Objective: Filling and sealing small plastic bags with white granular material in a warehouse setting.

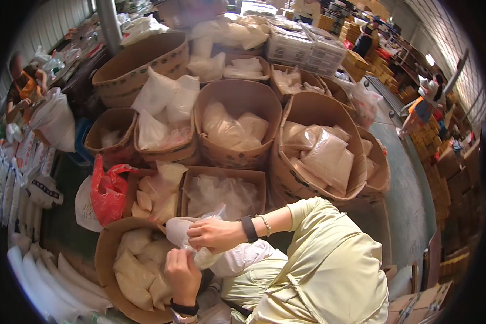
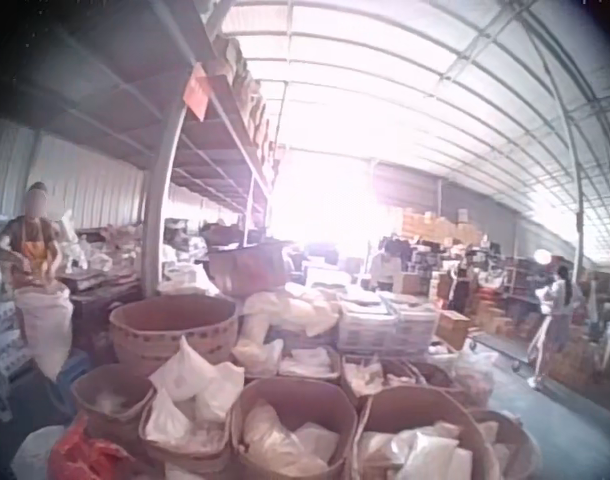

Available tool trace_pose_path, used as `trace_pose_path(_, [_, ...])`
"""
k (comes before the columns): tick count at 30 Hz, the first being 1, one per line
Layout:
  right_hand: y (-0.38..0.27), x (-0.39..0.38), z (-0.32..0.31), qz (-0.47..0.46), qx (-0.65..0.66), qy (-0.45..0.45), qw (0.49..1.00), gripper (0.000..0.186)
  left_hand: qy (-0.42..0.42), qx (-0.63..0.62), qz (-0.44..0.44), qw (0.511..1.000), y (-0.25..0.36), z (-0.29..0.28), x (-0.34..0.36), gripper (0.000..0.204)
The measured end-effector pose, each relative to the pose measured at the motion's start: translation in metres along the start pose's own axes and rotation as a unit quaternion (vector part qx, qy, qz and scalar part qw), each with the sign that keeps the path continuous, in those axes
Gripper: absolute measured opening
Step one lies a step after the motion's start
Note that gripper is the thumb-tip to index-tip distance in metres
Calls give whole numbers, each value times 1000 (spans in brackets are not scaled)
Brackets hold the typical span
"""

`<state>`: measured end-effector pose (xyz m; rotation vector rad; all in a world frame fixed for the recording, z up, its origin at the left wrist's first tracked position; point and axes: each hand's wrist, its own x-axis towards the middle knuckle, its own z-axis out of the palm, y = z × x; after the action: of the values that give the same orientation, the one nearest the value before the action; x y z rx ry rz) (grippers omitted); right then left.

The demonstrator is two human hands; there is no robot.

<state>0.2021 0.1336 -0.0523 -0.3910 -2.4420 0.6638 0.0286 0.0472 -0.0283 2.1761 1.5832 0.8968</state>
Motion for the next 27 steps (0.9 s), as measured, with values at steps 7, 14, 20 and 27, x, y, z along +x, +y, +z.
trace_pose_path(7, [9, -11, -11, 20, -52, -16, 998, 27, -24, 24, -23, 999, -8, -18, -17, 8])
trace_pose_path(14, [15, -36, -32, 44, -78, -27, 996, 27, -44, 26, -45, 998, -5, -29, -33, 7])
trace_pose_path(20, [20, -49, -47, 6, -241, -82, 967, 20, -57, 57, -62, 995, -5, -34, -44, 9])
trace_pose_path(27, [25, -50, -59, 162, -87, -14, 983, 25, 10, 32, -87, 996, -10, -27, -25, 11])
